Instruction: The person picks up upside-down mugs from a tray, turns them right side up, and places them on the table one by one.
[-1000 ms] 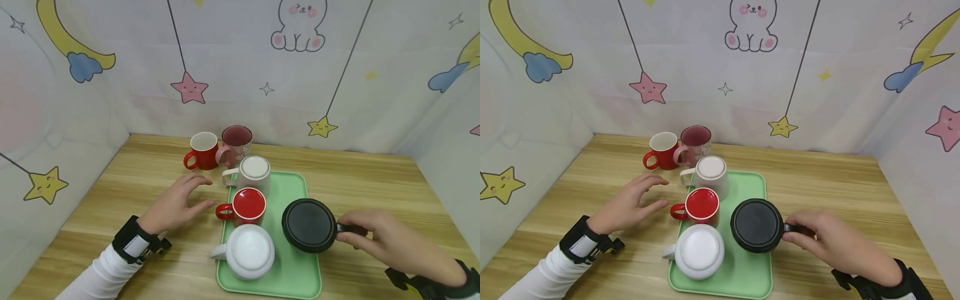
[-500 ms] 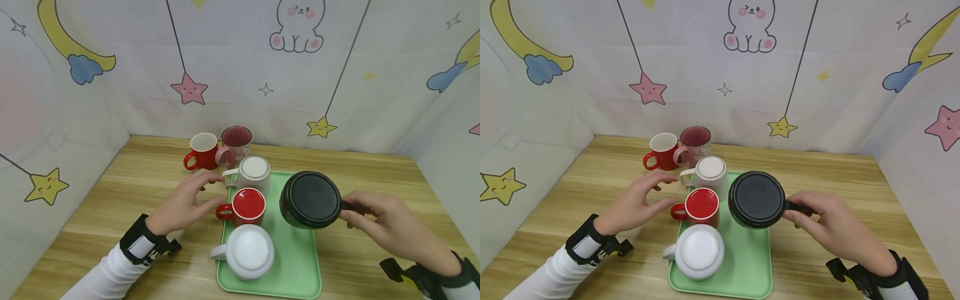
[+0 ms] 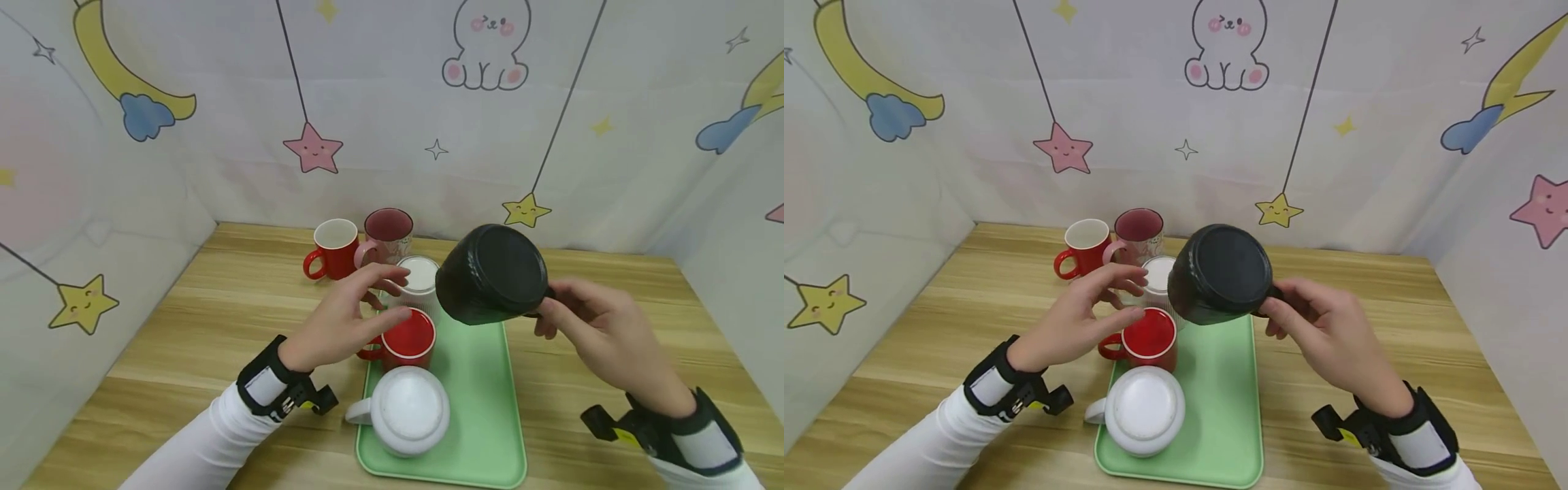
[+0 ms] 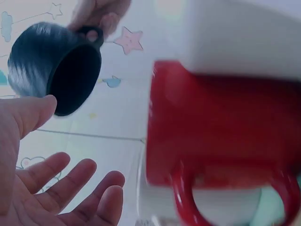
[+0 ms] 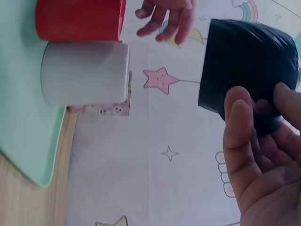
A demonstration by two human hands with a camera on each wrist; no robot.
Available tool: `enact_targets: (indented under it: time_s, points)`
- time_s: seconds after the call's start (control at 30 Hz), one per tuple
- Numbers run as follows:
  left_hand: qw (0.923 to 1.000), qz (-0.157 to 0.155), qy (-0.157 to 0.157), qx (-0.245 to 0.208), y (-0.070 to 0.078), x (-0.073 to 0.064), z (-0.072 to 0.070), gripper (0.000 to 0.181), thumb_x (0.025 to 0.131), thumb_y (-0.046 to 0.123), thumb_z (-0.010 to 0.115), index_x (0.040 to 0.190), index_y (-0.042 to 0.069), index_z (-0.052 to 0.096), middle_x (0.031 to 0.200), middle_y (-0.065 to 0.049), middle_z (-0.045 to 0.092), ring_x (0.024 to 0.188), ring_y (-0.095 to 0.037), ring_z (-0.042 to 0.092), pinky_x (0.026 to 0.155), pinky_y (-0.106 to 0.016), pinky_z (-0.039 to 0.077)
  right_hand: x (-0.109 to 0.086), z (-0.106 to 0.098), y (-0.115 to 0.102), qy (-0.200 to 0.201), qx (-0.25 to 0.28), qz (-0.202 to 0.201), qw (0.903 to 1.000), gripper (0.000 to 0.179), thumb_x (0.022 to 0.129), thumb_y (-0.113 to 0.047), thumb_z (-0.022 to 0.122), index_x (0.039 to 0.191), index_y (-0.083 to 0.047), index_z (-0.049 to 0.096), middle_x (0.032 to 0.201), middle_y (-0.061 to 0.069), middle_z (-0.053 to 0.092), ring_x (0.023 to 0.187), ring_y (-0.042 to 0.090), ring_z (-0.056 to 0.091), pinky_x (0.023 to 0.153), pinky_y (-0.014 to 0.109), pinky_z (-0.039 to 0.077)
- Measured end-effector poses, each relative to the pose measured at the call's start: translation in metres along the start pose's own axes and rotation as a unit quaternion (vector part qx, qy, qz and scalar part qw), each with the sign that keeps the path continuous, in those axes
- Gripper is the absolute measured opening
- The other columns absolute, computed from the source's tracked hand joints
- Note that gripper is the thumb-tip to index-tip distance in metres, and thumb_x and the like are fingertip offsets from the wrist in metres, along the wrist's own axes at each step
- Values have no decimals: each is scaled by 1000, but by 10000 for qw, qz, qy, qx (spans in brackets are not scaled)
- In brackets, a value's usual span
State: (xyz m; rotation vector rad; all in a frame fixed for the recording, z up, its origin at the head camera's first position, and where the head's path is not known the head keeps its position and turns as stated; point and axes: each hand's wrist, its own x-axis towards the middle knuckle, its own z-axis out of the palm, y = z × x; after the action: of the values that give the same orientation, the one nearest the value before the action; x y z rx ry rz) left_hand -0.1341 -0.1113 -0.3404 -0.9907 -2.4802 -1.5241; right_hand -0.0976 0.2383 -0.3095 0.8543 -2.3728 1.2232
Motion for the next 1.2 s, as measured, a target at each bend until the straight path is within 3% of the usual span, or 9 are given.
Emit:
enact_targets:
  time_s: [0.2, 0.37, 0.47, 0.67, 0.87, 1.07, 1.2]
  points:
    - [9974, -75, -92, -708, 11, 14, 13, 52, 90, 19, 73, 139, 14, 54, 124, 0, 62, 104, -18, 64, 84, -35, 54, 12, 15, 0, 325, 1050, -238, 9937, 28, 90, 17, 58, 109, -1, 69, 82, 8, 68, 65, 15, 63, 58, 26, 52]
    - [9905, -281, -202, -1329, 18, 21, 25, 41, 92, 14, 70, 132, 12, 58, 116, -1, 65, 99, -19, 66, 83, -35, 55, 21, 29, -3, 390, 2292, -327, 9721, 26, 92, 20, 51, 111, 9, 65, 86, 19, 67, 67, 20, 64, 60, 29, 53]
    - [9826, -402, -332, -1785, 21, 24, 31, 31, 95, 13, 66, 125, 8, 60, 110, -5, 67, 97, -22, 66, 86, -37, 54, 24, 38, -7, 363, 2712, -329, 9613, 24, 94, 19, 49, 112, 11, 63, 88, 21, 65, 67, 22, 65, 59, 31, 54]
    - [9602, -190, -503, -2741, 27, 28, 41, 26, 99, 3, 56, 125, 0, 57, 106, -15, 66, 96, -31, 65, 92, -44, 50, 26, 50, -13, 329, 3155, -139, 9483, 21, 100, 13, 44, 113, 11, 60, 94, 20, 62, 72, 25, 65, 62, 34, 56]
    - [9589, -222, -336, -2809, 33, 31, 43, 21, 102, 7, 54, 121, 2, 60, 96, -13, 68, 90, -29, 64, 79, -35, 50, 27, 60, -20, 379, 3853, -58, 9220, 21, 102, 9, 39, 114, 14, 56, 97, 19, 60, 75, 26, 64, 68, 33, 56]
    - [9524, -113, -232, -3036, 35, 31, 45, 25, 102, 6, 52, 125, -2, 57, 99, -17, 66, 86, -30, 60, 76, -33, 50, 28, 71, -22, 352, 4293, 13, 9025, 25, 105, 3, 37, 120, 10, 56, 101, 16, 61, 78, 26, 64, 71, 34, 55]
    - [9481, -75, -200, -3172, 35, 31, 44, 29, 101, 3, 51, 130, -3, 55, 103, -16, 61, 81, -29, 56, 76, -32, 51, 28, 74, -20, 248, 4276, 86, 9036, 28, 106, 1, 36, 126, 7, 54, 106, 16, 62, 83, 26, 63, 76, 36, 56]
